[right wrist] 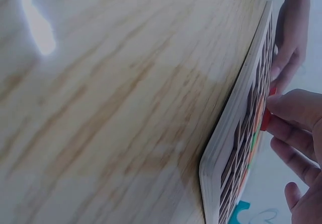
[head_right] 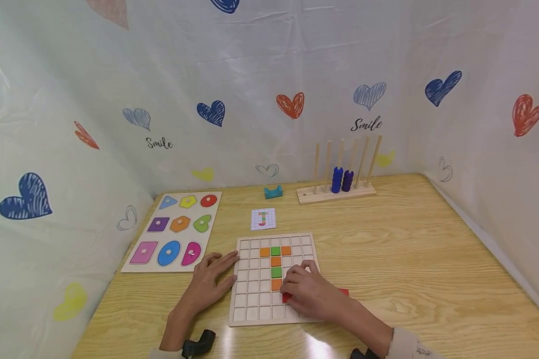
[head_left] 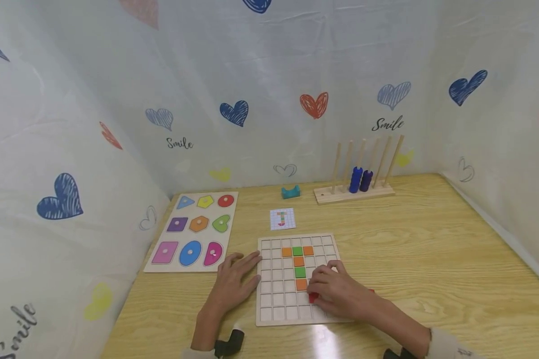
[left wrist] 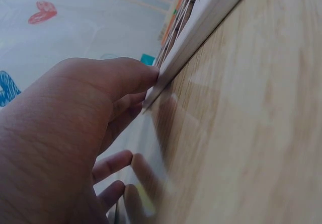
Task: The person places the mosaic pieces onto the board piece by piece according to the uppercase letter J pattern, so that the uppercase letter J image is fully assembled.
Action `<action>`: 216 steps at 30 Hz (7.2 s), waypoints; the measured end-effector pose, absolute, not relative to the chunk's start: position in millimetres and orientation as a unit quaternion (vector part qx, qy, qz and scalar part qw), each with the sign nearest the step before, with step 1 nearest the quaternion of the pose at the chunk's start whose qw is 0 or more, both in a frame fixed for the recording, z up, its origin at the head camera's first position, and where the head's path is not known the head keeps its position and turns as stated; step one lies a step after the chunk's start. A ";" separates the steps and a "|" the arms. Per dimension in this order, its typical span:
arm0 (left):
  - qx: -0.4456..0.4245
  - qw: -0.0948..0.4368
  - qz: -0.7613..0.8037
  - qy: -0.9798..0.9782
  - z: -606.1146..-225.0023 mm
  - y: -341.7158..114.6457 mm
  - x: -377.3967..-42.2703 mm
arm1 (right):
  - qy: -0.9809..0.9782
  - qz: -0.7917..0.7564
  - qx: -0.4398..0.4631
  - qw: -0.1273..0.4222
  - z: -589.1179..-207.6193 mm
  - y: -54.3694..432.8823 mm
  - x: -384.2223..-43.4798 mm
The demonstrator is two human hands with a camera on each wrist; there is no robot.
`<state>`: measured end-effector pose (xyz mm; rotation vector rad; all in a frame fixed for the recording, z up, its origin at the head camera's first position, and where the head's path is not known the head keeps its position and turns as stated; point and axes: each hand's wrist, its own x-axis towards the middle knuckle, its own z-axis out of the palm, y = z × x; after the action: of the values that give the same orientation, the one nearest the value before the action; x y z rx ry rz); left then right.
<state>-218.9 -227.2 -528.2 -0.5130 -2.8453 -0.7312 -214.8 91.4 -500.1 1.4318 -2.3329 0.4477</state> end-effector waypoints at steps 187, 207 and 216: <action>-0.160 0.067 -0.237 -0.956 -532.0 -227.7 -220.4 | -0.863 0.176 0.409 0.238 -511.2 190.4 -203.0; -0.170 0.076 -0.245 -0.951 -529.4 -227.4 -220.2 | -0.855 0.185 0.418 0.243 -501.7 171.4 -208.1; -0.167 0.073 -0.241 -0.953 -529.9 -227.7 -219.1 | -0.844 0.195 0.433 0.249 -499.0 161.8 -209.3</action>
<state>-219.1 -227.7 -529.9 -0.5020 -2.8634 -0.7253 -209.3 161.8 -499.0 1.1799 -2.2983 0.5319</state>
